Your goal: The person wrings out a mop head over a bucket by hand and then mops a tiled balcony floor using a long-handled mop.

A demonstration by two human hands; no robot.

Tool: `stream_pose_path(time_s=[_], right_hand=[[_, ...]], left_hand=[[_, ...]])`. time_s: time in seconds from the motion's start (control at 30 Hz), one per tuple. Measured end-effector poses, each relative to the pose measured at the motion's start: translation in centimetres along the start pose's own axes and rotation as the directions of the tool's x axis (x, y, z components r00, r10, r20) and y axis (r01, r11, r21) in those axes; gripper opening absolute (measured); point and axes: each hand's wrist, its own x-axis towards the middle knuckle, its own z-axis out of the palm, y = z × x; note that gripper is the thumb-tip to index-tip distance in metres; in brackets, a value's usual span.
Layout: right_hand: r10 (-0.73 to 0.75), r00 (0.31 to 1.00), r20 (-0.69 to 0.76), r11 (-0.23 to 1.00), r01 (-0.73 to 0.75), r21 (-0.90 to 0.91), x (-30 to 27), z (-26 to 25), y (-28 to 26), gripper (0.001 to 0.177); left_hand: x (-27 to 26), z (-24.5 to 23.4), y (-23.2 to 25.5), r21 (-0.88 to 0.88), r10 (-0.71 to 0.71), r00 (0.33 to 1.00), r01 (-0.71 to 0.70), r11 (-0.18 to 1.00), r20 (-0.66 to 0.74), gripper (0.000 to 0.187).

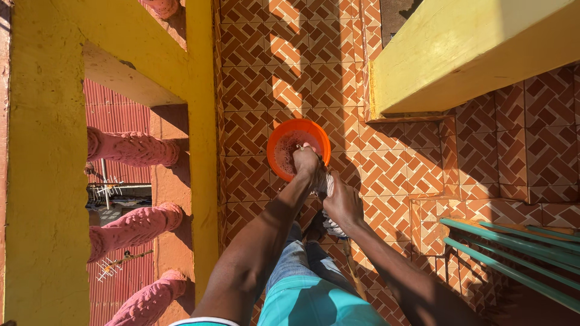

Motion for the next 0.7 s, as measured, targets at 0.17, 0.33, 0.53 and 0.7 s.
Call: stream_pose_path(time_s=[0.17, 0.33, 0.53, 0.7], right_hand=[[0.076, 0.994, -0.075, 0.996, -0.072, 0.05, -0.1, -1.9, -0.2, 0.076], [0.359, 0.933, -0.024, 0.896, -0.338, 0.287, -1.2, -3.2, 1.2, 0.07], [0.456, 0.887, -0.07, 0.779, -0.36, 0.513, -2.3, -3.8, 4.0, 0.072], [0.46, 0.884, -0.083, 0.707, -0.308, 0.636, -2.5, -5.5, 4.0, 0.064]], left_hand=[[-1.6, -3.0, 0.4, -0.517, 0.126, 0.736, 0.332, 0.789, 0.665, 0.072], [-9.2, -5.7, 5.2, -0.519, 0.296, 0.532, 0.339, 0.784, 0.794, 0.108], [-12.5, -6.6, 7.8, -0.578, 0.441, 0.396, 0.36, 0.732, 0.805, 0.112], [-12.3, -7.2, 7.6, -0.573, 0.433, 0.418, 0.308, 0.759, 0.799, 0.111]])
